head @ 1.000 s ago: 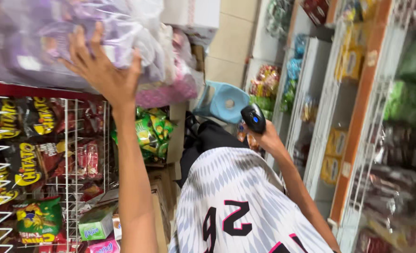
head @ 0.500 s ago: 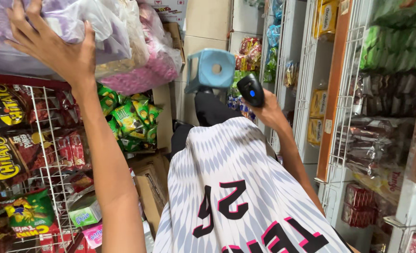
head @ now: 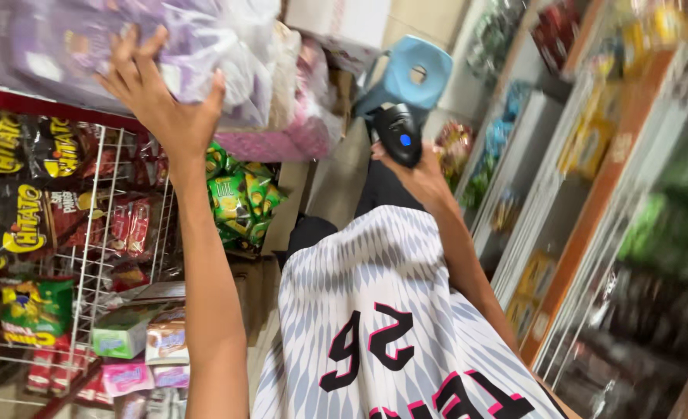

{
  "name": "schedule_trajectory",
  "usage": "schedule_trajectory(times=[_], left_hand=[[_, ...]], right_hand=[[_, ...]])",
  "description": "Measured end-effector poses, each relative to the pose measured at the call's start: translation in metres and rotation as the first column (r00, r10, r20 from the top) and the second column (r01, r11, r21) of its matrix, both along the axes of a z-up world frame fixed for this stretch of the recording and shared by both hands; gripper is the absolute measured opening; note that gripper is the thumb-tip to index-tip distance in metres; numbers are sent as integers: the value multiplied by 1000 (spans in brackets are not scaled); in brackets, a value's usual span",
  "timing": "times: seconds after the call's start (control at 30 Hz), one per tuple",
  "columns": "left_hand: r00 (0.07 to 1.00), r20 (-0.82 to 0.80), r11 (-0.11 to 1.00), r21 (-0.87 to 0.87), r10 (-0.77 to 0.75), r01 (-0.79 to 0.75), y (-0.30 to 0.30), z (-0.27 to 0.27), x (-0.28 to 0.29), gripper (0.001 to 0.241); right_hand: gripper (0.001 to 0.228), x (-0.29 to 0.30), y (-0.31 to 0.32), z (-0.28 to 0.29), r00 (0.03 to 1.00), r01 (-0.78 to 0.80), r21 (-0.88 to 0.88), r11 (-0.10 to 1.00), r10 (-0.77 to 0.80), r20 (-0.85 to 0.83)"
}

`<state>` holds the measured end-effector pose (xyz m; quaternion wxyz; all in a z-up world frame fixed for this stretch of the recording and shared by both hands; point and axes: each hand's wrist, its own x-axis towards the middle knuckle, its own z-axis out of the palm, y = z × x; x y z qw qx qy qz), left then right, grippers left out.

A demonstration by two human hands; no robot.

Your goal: The person takes several food packages from the shelves and a box, scanning each one with a handheld scanner before placing some items onto shelves and others back into the container.

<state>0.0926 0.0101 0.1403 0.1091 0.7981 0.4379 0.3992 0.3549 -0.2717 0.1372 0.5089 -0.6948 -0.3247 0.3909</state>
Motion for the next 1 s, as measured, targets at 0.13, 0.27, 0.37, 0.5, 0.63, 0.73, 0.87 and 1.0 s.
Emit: schedule_trajectory(times=[0.13, 0.27, 0.37, 0.5, 0.63, 0.73, 0.87, 1.0], left_hand=[[991, 27, 990, -34, 135, -134, -5, 18, 16, 65], [935, 204, 951, -170, 289, -257, -16, 24, 37, 37], [792, 468, 914, -291, 392, -281, -16, 20, 53, 18], [569, 615, 838, -396, 546, -376, -20, 19, 80, 23], [456, 689, 805, -333, 563, -491, -21, 24, 97, 53], [486, 499, 668, -292, 717, -685, -27, 22, 95, 78], [302, 589, 662, -677, 750, -321, -31, 17, 75, 106], [331, 619, 649, -761, 712, 25, -62, 7, 74, 113]], right_hand=[[26, 34, 86, 1, 959, -229, -203, 952, 256, 118], [29, 72, 182, -5, 881, -464, 101, 880, 470, -47], [30, 88, 257, -3, 905, -422, 17, 906, 422, -58], [35, 72, 379, -6, 914, -405, -8, 914, 405, -12], [39, 30, 480, -3, 776, -620, 230, 750, 544, 318], [39, 8, 498, -2, 698, -688, 66, 722, 636, 328], [41, 17, 494, -9, 653, -727, -69, 684, 718, 240], [56, 38, 467, -19, 680, -733, 61, 677, 730, 72]])
